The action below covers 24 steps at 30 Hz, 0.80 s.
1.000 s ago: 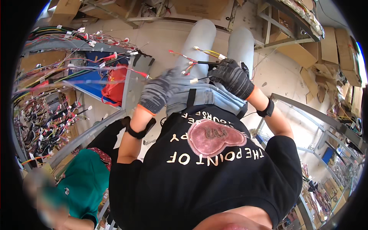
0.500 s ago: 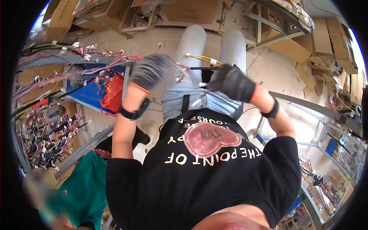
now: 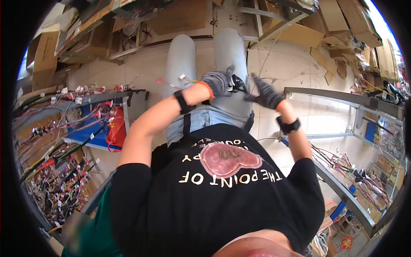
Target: The recorder is connecting wires and harnesses to a bank of connectors on a metal frame at a workbench.
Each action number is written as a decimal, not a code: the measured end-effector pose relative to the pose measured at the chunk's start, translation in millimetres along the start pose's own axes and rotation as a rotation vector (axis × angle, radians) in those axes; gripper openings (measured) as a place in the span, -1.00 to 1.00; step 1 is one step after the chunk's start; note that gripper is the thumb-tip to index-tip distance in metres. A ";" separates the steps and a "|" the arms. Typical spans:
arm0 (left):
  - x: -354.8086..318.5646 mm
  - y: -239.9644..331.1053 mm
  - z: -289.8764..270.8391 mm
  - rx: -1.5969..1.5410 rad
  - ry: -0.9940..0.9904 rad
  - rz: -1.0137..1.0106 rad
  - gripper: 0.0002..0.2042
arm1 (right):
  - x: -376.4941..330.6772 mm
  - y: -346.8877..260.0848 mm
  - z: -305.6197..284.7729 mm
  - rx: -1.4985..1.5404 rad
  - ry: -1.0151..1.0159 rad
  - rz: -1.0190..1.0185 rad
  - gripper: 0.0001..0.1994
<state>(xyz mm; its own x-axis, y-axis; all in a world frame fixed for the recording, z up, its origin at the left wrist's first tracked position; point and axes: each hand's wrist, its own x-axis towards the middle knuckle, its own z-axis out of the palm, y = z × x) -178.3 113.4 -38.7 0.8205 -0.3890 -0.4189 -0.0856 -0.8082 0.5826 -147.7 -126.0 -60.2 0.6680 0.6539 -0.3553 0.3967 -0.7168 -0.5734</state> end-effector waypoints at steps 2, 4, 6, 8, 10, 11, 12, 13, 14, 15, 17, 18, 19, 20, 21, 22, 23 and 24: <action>-13.6 -1.2 -26.6 -0.376 0.183 0.294 -0.47 | -2.0 5.9 36.6 0.114 0.206 -0.063 -0.01; -53.2 22.2 -84.7 -0.442 0.200 0.269 -0.47 | -14.0 2.5 48.0 0.112 0.366 -0.109 -0.05; -94.9 17.2 -130.5 -0.429 0.279 0.415 -0.46 | -27.9 -16.1 30.4 0.138 0.531 -0.023 -0.32; -124.1 -2.8 -162.2 -0.321 0.402 0.476 -0.47 | -38.4 -11.1 17.1 0.075 0.585 -0.088 -0.47; -152.2 -67.2 -159.0 -0.448 0.387 0.247 -0.39 | -45.1 -29.3 -11.9 0.177 0.627 -0.141 -0.72; -157.3 -89.4 -153.7 -0.469 0.388 0.153 -0.37 | -52.5 -39.0 -28.8 0.132 0.659 -0.082 -0.74; -149.2 -98.0 -144.5 -0.475 0.389 0.163 -0.37 | -59.4 -40.0 -43.7 0.174 0.614 -0.069 -0.73; -144.3 -102.7 -138.5 0.027 0.644 0.005 -0.34 | -64.4 -45.6 -58.7 0.222 0.568 -0.056 -0.72; -136.2 -114.4 -126.1 0.536 0.875 -0.152 -0.32 | -63.8 -60.6 -77.8 0.105 0.534 -0.139 -0.69; -136.9 -140.6 -94.1 0.523 0.831 -0.185 -0.30 | -57.7 -67.7 -89.5 -0.028 0.327 -0.084 -0.55; -142.5 -243.0 8.3 1.283 0.314 -0.110 -0.25 | -29.5 -84.9 -80.3 -0.347 0.346 -0.052 -0.37; -146.1 -299.4 55.8 1.990 0.015 0.342 -0.22 | -10.0 -89.4 -74.1 -0.320 0.265 -0.100 -0.20; -117.8 -313.5 57.4 1.985 0.035 0.352 -0.22 | 11.1 -84.8 -57.7 -0.295 0.306 -0.208 -0.22; -96.7 -323.4 57.3 2.161 0.038 0.279 -0.25 | 31.9 -96.2 -44.7 -0.409 0.295 -0.194 -0.22; -77.6 -328.8 61.1 2.329 0.028 0.200 -0.27 | 52.4 -114.0 -29.7 -0.519 0.277 -0.182 -0.23; -68.4 -328.4 59.0 2.504 -0.012 0.102 -0.29 | 75.3 -138.6 -17.9 -0.433 0.057 -0.086 -0.29; -59.2 -328.1 61.0 2.665 -0.061 0.000 -0.31 | 100.6 -160.8 -6.1 -0.356 -0.175 0.012 -0.36; -44.1 -321.5 63.0 2.825 -0.092 -0.090 -0.32 | 123.7 -148.0 34.0 -0.233 -0.132 -0.224 -0.43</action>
<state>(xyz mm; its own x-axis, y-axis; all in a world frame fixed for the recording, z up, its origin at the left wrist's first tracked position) -222.6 362.6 -251.4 0.8530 -0.3053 -0.4234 -0.1377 0.6506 -0.7468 -145.2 69.2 -44.4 0.4665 0.8162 -0.3409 0.6676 -0.5777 -0.4696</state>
